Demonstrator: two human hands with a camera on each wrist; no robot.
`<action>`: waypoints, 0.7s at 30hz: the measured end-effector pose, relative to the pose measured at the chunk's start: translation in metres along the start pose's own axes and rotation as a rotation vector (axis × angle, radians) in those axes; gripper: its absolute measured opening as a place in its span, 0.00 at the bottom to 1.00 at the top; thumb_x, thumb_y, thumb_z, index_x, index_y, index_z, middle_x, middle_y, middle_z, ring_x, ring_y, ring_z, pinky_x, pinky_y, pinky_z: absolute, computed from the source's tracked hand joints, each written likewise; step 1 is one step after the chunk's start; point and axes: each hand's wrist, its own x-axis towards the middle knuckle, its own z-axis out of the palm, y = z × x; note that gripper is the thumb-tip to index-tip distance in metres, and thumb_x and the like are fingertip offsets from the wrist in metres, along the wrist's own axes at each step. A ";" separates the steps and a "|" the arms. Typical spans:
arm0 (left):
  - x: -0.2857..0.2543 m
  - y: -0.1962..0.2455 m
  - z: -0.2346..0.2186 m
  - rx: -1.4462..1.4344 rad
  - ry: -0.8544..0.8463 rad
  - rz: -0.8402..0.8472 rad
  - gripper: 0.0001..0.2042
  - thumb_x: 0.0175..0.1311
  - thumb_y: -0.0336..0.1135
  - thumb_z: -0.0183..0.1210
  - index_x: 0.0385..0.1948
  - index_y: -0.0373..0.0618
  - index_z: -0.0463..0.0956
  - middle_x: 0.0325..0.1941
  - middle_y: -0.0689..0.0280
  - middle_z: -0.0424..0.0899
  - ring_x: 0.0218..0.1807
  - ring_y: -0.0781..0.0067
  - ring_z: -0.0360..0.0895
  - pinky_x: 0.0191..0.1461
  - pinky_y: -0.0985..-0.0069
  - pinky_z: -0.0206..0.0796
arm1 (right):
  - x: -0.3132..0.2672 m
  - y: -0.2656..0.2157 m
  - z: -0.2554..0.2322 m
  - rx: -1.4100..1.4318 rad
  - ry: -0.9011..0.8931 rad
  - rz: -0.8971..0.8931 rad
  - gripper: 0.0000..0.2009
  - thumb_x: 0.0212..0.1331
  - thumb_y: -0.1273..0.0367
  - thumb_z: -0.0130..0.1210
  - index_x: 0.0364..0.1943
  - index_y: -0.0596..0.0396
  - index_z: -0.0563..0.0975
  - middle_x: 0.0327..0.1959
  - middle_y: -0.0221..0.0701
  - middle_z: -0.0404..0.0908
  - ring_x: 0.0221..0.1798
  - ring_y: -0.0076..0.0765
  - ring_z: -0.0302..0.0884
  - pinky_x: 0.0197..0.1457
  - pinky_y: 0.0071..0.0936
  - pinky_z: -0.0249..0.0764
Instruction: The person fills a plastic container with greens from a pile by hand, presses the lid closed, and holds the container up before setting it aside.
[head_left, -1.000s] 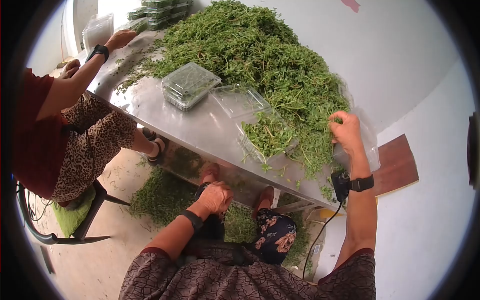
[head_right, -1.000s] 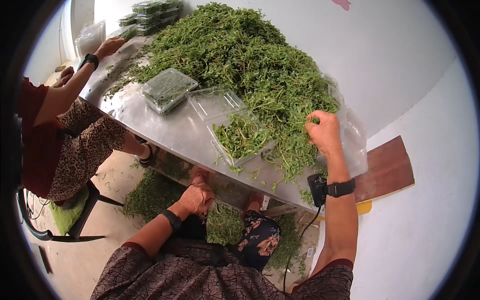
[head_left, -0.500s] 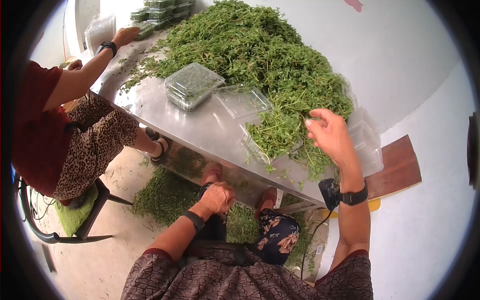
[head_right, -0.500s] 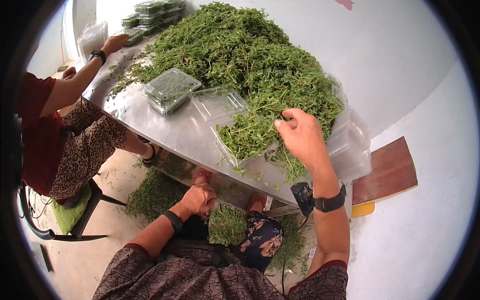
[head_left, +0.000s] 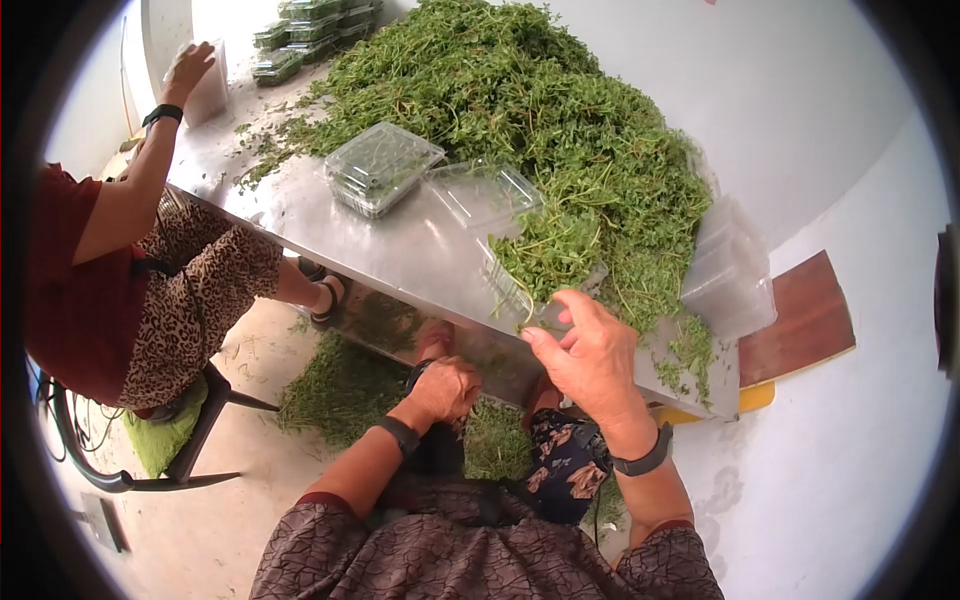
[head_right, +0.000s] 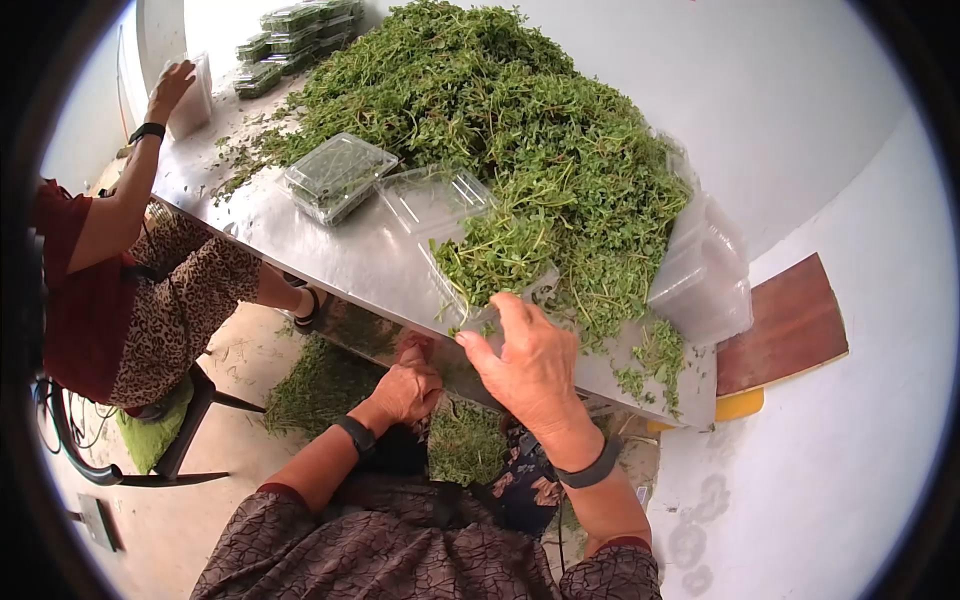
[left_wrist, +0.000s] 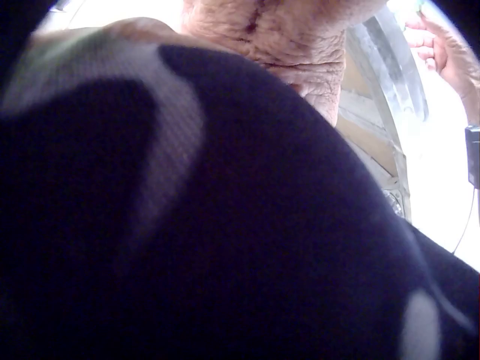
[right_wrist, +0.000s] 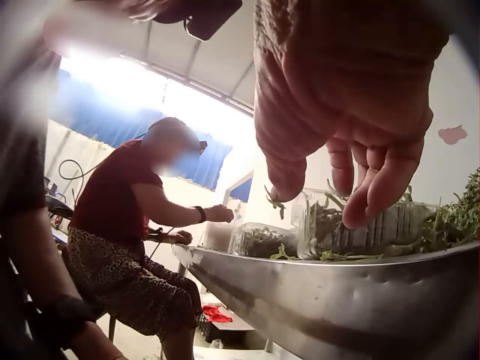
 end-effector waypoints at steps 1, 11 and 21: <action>0.000 0.001 -0.001 0.007 -0.010 0.000 0.06 0.48 0.35 0.58 0.19 0.45 0.76 0.26 0.63 0.79 0.37 0.57 0.76 0.42 0.62 0.69 | -0.001 -0.003 0.003 0.006 0.002 0.005 0.22 0.43 0.63 0.68 0.42 0.56 0.75 0.28 0.38 0.79 0.23 0.42 0.77 0.26 0.34 0.72; 0.000 0.001 -0.003 -0.015 -0.045 -0.037 0.05 0.48 0.35 0.58 0.21 0.46 0.77 0.28 0.63 0.80 0.38 0.58 0.76 0.42 0.63 0.69 | 0.006 -0.018 0.010 -0.137 0.124 -0.171 0.15 0.45 0.69 0.66 0.39 0.51 0.78 0.20 0.33 0.75 0.20 0.40 0.74 0.21 0.32 0.67; -0.002 -0.002 0.001 -0.011 -0.005 -0.014 0.06 0.49 0.36 0.58 0.22 0.45 0.77 0.29 0.62 0.80 0.39 0.58 0.77 0.43 0.63 0.70 | 0.024 -0.010 0.005 -0.005 0.124 -0.056 0.05 0.47 0.73 0.56 0.19 0.55 0.74 0.17 0.37 0.74 0.20 0.47 0.73 0.23 0.39 0.67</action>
